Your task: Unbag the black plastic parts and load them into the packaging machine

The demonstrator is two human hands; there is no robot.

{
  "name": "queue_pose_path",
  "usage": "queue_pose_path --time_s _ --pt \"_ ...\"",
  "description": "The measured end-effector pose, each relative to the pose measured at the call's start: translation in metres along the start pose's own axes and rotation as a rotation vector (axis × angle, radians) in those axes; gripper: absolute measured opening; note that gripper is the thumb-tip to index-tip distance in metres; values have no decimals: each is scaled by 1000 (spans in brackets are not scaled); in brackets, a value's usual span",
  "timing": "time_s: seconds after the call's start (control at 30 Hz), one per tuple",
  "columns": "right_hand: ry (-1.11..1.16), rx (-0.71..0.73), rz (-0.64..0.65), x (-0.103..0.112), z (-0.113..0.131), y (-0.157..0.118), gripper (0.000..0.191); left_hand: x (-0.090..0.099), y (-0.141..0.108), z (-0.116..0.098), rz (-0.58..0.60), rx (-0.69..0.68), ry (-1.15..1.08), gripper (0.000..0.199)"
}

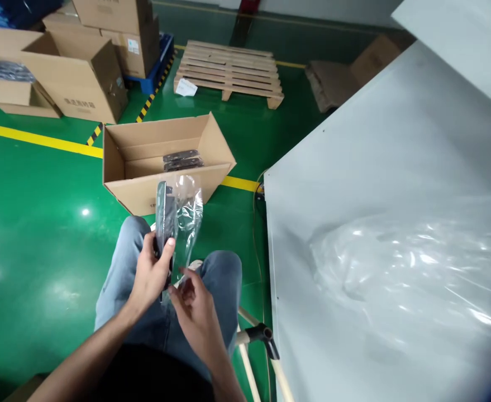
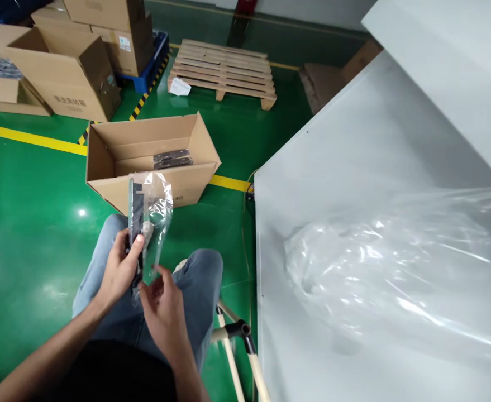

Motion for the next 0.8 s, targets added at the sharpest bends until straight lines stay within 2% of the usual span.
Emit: queue_pose_path --time_s 0.07,0.13,0.23,0.33,0.4,0.43,0.53,0.6,0.7,0.8 --pt "68 -39 70 -4 -13 -1 35 4 5 -2 -1 -4 10 54" --pt "97 -48 108 6 -16 1 35 3 10 2 63 56 -62 60" --pt "80 -34 193 26 -10 5 33 -1 11 16 155 258 -251 72" --pt "107 -36 279 36 -4 6 33 -5 6 25 178 426 -378 79" --pt "111 -35 295 38 -1 8 37 -6 6 24 167 435 -387 80" --pt "97 -29 285 39 -1 8 38 -6 8 21 154 398 -375 78" --pt "-5 16 228 43 0 11 40 -2 15 7 113 214 -282 71" --pt "-91 74 138 50 2 14 38 3 17 1 79 120 -167 64" --pt "-181 198 -133 67 14 14 34 11 14 1 31 59 2 54" --pt "-250 337 -353 68 35 9 38 4 5 2 81 24 71 49"
Point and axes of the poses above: each hand's wrist, its own y-axis towards the middle knuckle, its own x-axis out of the back of the hand, z = x × y, the point moved 8 cm from there along y, towards the middle knuckle, and after that the axes turned 14 degrees about -x, right-handed, at the moved point
